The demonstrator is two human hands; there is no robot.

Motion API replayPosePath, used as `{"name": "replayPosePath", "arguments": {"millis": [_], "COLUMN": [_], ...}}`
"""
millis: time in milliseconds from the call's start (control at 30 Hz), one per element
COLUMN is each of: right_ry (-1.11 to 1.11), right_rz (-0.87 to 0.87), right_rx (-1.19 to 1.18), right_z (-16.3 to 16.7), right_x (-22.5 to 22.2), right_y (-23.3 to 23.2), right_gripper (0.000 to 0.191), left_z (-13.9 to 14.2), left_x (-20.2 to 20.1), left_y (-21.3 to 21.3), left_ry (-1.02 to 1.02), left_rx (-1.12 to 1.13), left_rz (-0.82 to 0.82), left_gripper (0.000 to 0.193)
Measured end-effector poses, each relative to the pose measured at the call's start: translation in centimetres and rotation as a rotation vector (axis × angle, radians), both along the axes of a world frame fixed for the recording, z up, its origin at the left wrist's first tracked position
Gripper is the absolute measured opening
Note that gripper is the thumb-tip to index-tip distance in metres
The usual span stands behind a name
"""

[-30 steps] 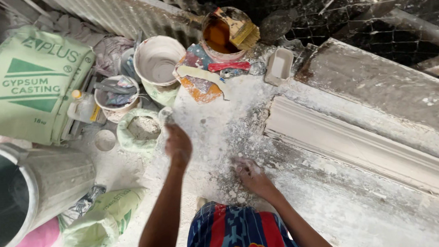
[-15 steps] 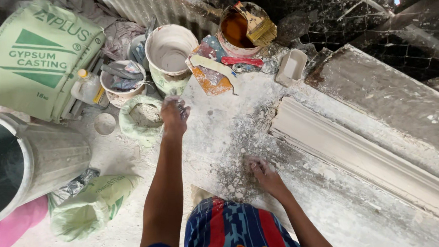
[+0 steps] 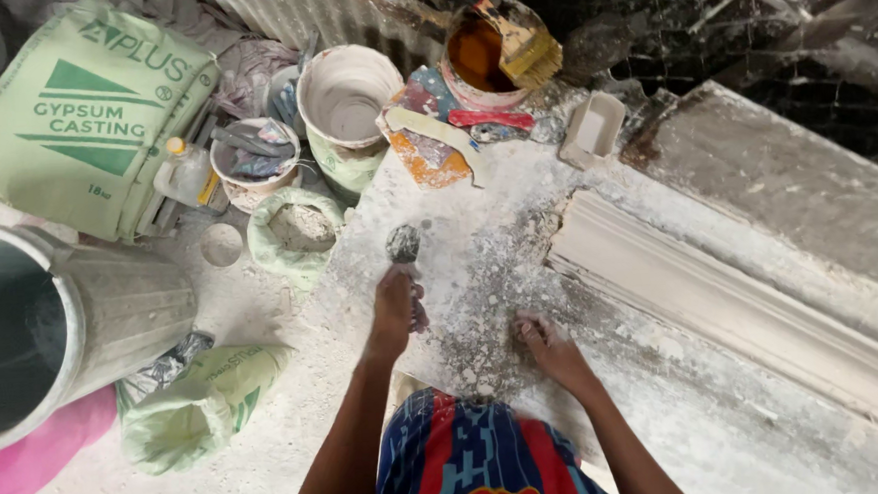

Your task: The person scrapes excess gypsum material from a long decorative molding using a small metal scraper. They repeatedly scrape along the length of the piece, removing loose powder and smoothing the surface. The person occasionally pauses to reposition the scraper or adjust their grip.

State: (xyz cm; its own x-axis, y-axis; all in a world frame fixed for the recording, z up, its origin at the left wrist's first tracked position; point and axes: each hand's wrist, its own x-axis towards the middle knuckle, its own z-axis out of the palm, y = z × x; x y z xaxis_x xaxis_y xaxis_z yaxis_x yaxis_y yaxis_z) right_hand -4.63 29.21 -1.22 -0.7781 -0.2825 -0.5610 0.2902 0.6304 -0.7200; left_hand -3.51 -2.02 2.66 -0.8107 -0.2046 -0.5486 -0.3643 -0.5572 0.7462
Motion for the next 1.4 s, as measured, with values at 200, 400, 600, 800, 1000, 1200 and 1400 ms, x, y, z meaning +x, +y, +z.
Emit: {"name": "replayPosePath", "arguments": {"millis": [200, 400, 600, 800, 1000, 1200, 1400], "right_ry": [0.2, 0.086, 0.236, 0.648, 1.044, 0.767, 0.724], "right_rz": [-0.061, -0.242, -0.332, -0.393, -0.468, -0.606, -0.646], "right_rx": [0.033, -0.138, -0.029, 0.431, 0.695, 0.842, 0.838], "right_z": [-0.4, -1.2, -1.0, -2.8, -4.1, -4.1, -3.5], "right_x": [2.0, 5.0, 7.1, 7.9, 5.0, 2.3, 1.8], "right_y": [3.7, 6.9, 10.2, 15.7, 19.8, 18.9, 18.7], "right_gripper": [0.041, 0.034, 0.034, 0.025, 0.044, 0.063, 0.061], "left_z": [0.7, -6.4, -6.1, -0.8, 0.0, 1.7, 1.7], "left_x": [-1.1, -6.0, -2.9, -0.3, -3.5, -8.0, -9.4], "left_y": [-3.0, -5.4, 1.8, 7.2, 11.6, 11.6, 10.7], "left_ry": [0.052, -0.104, -0.097, 0.33, 0.415, 0.254, 0.334], "left_rx": [-0.2, -0.674, -0.89, -0.932, -0.991, -1.19, -1.24], "left_rz": [0.015, -0.056, -0.527, -0.711, -1.106, -1.416, -1.449], "left_gripper": [0.066, 0.064, 0.064, 0.044, 0.022, 0.033, 0.034]}}
